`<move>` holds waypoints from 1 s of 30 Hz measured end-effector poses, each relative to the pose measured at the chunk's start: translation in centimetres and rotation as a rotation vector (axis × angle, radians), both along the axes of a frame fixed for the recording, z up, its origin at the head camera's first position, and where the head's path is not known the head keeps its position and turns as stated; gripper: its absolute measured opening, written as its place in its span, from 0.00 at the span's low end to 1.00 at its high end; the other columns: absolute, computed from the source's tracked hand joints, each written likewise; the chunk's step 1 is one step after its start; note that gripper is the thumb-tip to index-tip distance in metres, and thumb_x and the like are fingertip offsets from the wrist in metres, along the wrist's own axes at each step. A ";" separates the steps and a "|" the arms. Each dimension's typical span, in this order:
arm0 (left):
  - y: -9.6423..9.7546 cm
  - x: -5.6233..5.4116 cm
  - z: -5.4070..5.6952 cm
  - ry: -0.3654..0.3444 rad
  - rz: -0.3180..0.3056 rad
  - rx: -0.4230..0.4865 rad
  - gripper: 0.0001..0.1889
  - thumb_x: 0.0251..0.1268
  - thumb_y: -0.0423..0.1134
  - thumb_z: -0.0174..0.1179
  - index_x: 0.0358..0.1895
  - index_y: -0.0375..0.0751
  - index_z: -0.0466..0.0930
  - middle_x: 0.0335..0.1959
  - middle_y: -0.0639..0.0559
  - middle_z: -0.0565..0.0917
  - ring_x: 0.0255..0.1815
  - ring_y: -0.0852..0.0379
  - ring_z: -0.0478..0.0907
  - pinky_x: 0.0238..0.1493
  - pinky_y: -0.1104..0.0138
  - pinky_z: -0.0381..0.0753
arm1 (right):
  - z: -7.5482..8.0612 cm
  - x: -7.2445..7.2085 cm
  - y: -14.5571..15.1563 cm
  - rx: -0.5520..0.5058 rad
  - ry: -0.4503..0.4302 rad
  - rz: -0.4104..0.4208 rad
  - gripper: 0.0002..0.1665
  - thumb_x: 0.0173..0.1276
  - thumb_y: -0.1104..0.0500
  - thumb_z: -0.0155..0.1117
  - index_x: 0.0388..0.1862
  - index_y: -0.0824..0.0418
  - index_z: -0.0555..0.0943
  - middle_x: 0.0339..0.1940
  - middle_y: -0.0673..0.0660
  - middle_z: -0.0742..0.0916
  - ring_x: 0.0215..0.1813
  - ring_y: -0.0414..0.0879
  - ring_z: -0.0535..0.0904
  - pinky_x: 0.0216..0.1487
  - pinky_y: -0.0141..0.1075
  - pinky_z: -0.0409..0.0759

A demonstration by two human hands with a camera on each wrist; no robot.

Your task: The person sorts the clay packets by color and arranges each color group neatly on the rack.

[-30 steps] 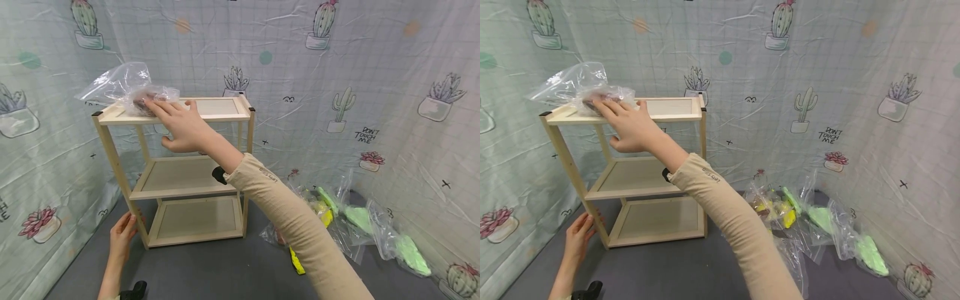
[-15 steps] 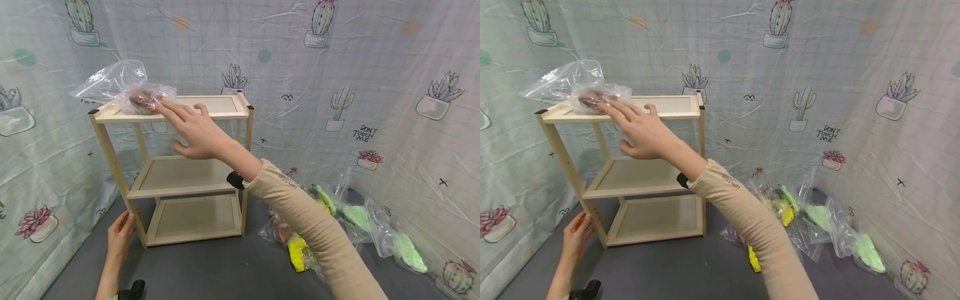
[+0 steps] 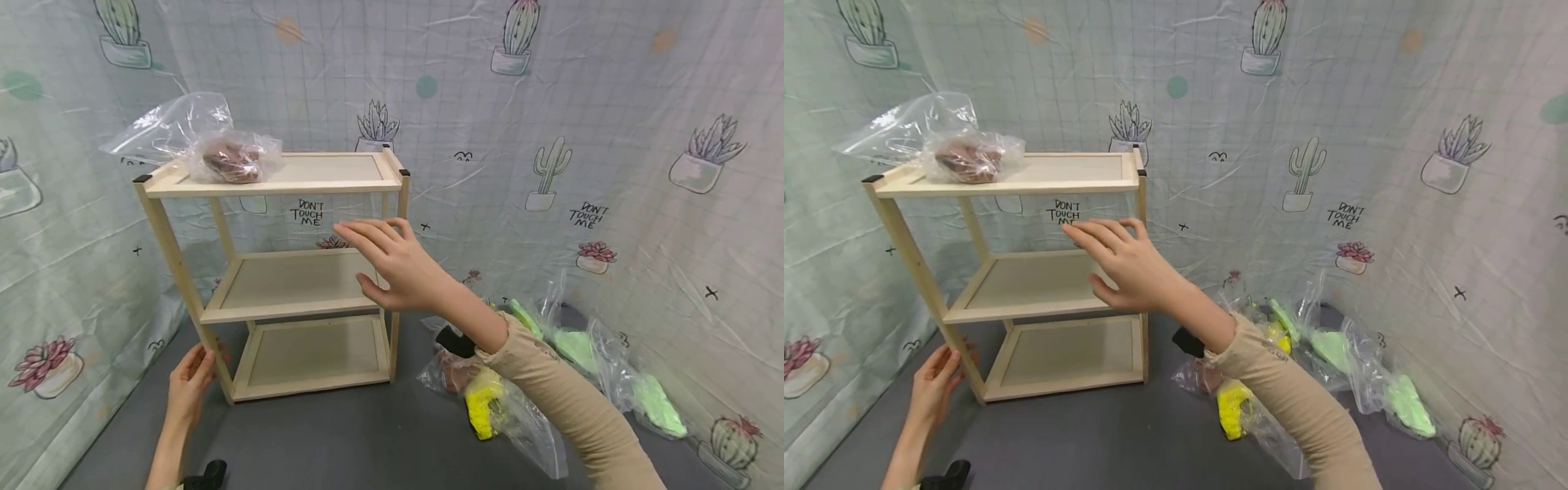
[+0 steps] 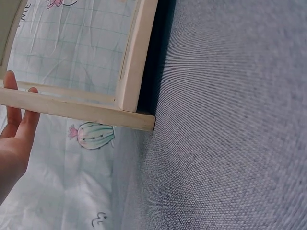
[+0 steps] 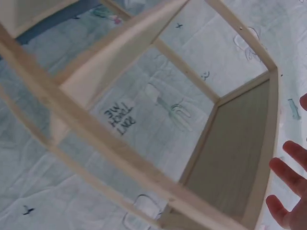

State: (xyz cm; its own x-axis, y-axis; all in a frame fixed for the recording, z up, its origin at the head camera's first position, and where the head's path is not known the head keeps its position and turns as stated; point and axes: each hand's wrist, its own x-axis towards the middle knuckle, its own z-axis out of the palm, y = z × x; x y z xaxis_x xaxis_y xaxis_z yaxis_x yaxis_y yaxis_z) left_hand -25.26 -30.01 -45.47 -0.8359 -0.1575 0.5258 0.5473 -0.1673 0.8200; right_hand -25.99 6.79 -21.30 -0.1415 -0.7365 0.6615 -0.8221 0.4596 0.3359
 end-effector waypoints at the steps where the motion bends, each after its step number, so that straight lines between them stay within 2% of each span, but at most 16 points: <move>1: -0.5 -0.3 -0.6 0.027 -0.036 -0.003 0.17 0.66 0.28 0.44 0.57 0.33 0.68 0.43 0.57 0.82 0.40 0.63 0.81 0.37 0.75 0.77 | -0.5 0.2 0.6 -0.007 -0.004 0.007 0.37 0.55 0.57 0.60 0.64 0.62 0.62 0.61 0.56 0.72 0.62 0.47 0.65 0.56 0.48 0.60; 2: -0.4 -0.2 -0.5 0.001 0.004 -0.034 0.17 0.66 0.30 0.46 0.58 0.33 0.67 0.43 0.59 0.82 0.40 0.65 0.81 0.37 0.76 0.76 | -1.1 0.3 1.3 -0.012 -0.010 0.010 0.37 0.55 0.58 0.61 0.64 0.63 0.63 0.61 0.56 0.72 0.62 0.47 0.66 0.56 0.48 0.61; 5: -1.2 -0.9 -1.6 -0.008 0.012 -0.072 0.19 0.66 0.32 0.48 0.59 0.32 0.65 0.44 0.58 0.82 0.41 0.63 0.81 0.38 0.76 0.76 | -2.6 0.7 3.1 -0.018 -0.023 0.005 0.36 0.54 0.58 0.62 0.63 0.62 0.64 0.59 0.56 0.73 0.59 0.48 0.67 0.54 0.49 0.61; 7: -2.3 -2.1 -3.1 -0.002 0.003 -0.065 0.20 0.66 0.31 0.47 0.60 0.31 0.64 0.45 0.56 0.81 0.42 0.62 0.81 0.38 0.75 0.77 | -3.6 0.9 4.3 -0.013 -0.029 -0.007 0.34 0.55 0.58 0.61 0.62 0.62 0.65 0.58 0.56 0.74 0.58 0.49 0.68 0.53 0.50 0.61; 8: -2.6 -2.4 -3.5 -0.038 0.045 -0.091 0.20 0.66 0.33 0.48 0.60 0.32 0.64 0.45 0.58 0.81 0.42 0.63 0.81 0.38 0.75 0.77 | -4.1 0.9 4.9 -0.011 -0.033 -0.012 0.34 0.54 0.59 0.61 0.61 0.62 0.66 0.58 0.56 0.74 0.58 0.49 0.68 0.53 0.50 0.61; 11: -3.9 -3.9 -5.5 -0.030 0.022 -0.068 0.20 0.66 0.29 0.46 0.61 0.32 0.63 0.46 0.56 0.81 0.43 0.62 0.81 0.38 0.74 0.78 | -5.7 0.9 6.8 -0.004 -0.042 -0.032 0.31 0.55 0.59 0.59 0.60 0.62 0.68 0.56 0.56 0.75 0.56 0.49 0.69 0.51 0.49 0.62; 14: -3.6 -3.5 -4.8 -0.030 0.020 -0.097 0.20 0.67 0.33 0.47 0.61 0.34 0.63 0.46 0.59 0.81 0.43 0.64 0.81 0.39 0.75 0.78 | -7.4 0.7 8.7 0.000 -0.057 -0.058 0.29 0.56 0.59 0.58 0.59 0.62 0.70 0.55 0.56 0.76 0.54 0.48 0.70 0.50 0.49 0.62; 15: -3.5 -3.3 -4.5 0.003 -0.026 -0.067 0.20 0.67 0.31 0.46 0.61 0.33 0.64 0.47 0.56 0.81 0.43 0.62 0.81 0.39 0.74 0.78 | -7.9 0.6 9.3 0.004 -0.060 -0.068 0.27 0.58 0.58 0.56 0.59 0.61 0.70 0.56 0.56 0.76 0.54 0.48 0.70 0.50 0.49 0.62; 18: -2.4 -1.8 -2.7 0.013 -0.041 -0.087 0.20 0.66 0.35 0.48 0.60 0.35 0.65 0.46 0.58 0.81 0.43 0.63 0.80 0.40 0.75 0.77 | -9.4 0.3 11.3 0.021 -0.069 -0.105 0.24 0.65 0.54 0.46 0.59 0.60 0.70 0.57 0.56 0.75 0.55 0.48 0.70 0.49 0.49 0.62; 19: -2.4 -1.9 -2.7 0.042 -0.084 -0.050 0.19 0.66 0.33 0.47 0.60 0.34 0.65 0.46 0.56 0.81 0.44 0.62 0.81 0.40 0.75 0.77 | -9.9 0.1 11.9 0.031 -0.071 -0.118 0.25 0.67 0.51 0.42 0.60 0.59 0.69 0.57 0.56 0.75 0.56 0.48 0.70 0.49 0.50 0.62; 21: -2.5 -1.9 -2.8 0.056 -0.110 -0.020 0.18 0.66 0.30 0.45 0.60 0.34 0.66 0.46 0.54 0.81 0.43 0.60 0.81 0.40 0.75 0.77 | -10.9 -0.3 13.2 0.051 -0.082 -0.139 0.29 0.68 0.47 0.33 0.61 0.58 0.68 0.60 0.56 0.73 0.57 0.49 0.69 0.48 0.50 0.63; 22: -2.4 -1.7 -2.7 0.034 -0.081 -0.045 0.19 0.66 0.31 0.46 0.60 0.35 0.66 0.46 0.56 0.81 0.43 0.62 0.81 0.40 0.76 0.77 | -11.4 -0.5 13.8 0.062 -0.091 -0.151 0.30 0.68 0.46 0.31 0.61 0.58 0.67 0.61 0.56 0.72 0.58 0.49 0.68 0.48 0.51 0.63; 24: -3.0 -2.3 -3.5 0.029 -0.077 -0.025 0.19 0.66 0.29 0.46 0.60 0.33 0.65 0.46 0.54 0.81 0.43 0.60 0.81 0.40 0.75 0.77 | -12.4 -1.0 15.1 0.090 -0.109 -0.176 0.32 0.67 0.44 0.31 0.63 0.58 0.65 0.64 0.56 0.69 0.60 0.50 0.66 0.47 0.52 0.62; 25: -3.4 -2.7 -4.1 0.038 -0.091 0.000 0.19 0.66 0.27 0.45 0.60 0.32 0.64 0.47 0.52 0.81 0.43 0.59 0.81 0.40 0.74 0.77 | -12.9 -1.3 15.7 0.106 -0.121 -0.187 0.32 0.67 0.44 0.31 0.64 0.57 0.64 0.65 0.56 0.68 0.62 0.51 0.65 0.47 0.53 0.62; 26: -3.5 -2.8 -4.3 0.004 -0.052 -0.030 0.19 0.66 0.29 0.45 0.61 0.32 0.64 0.46 0.54 0.81 0.43 0.60 0.81 0.41 0.74 0.77 | -13.4 -1.5 16.3 0.121 -0.131 -0.200 0.32 0.66 0.44 0.34 0.65 0.57 0.63 0.66 0.57 0.66 0.63 0.51 0.63 0.47 0.53 0.61; 30: -4.7 -4.5 -6.4 -0.080 -0.003 -0.015 0.20 0.67 0.30 0.45 0.62 0.33 0.63 0.46 0.54 0.81 0.43 0.60 0.81 0.41 0.74 0.77 | -15.0 -2.5 18.1 0.187 -0.157 -0.258 0.38 0.57 0.50 0.59 0.66 0.58 0.61 0.68 0.59 0.64 0.65 0.53 0.61 0.48 0.56 0.60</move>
State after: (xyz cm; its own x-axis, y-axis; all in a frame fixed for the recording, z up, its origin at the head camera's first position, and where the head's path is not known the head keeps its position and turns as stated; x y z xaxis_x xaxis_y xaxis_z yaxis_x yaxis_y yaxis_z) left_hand -29.77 -34.70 -51.83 -0.8757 -0.1476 0.4598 0.4797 -0.1558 0.8635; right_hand -28.46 24.88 -36.33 -0.4283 -0.7692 0.4742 -0.7350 0.6019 0.3124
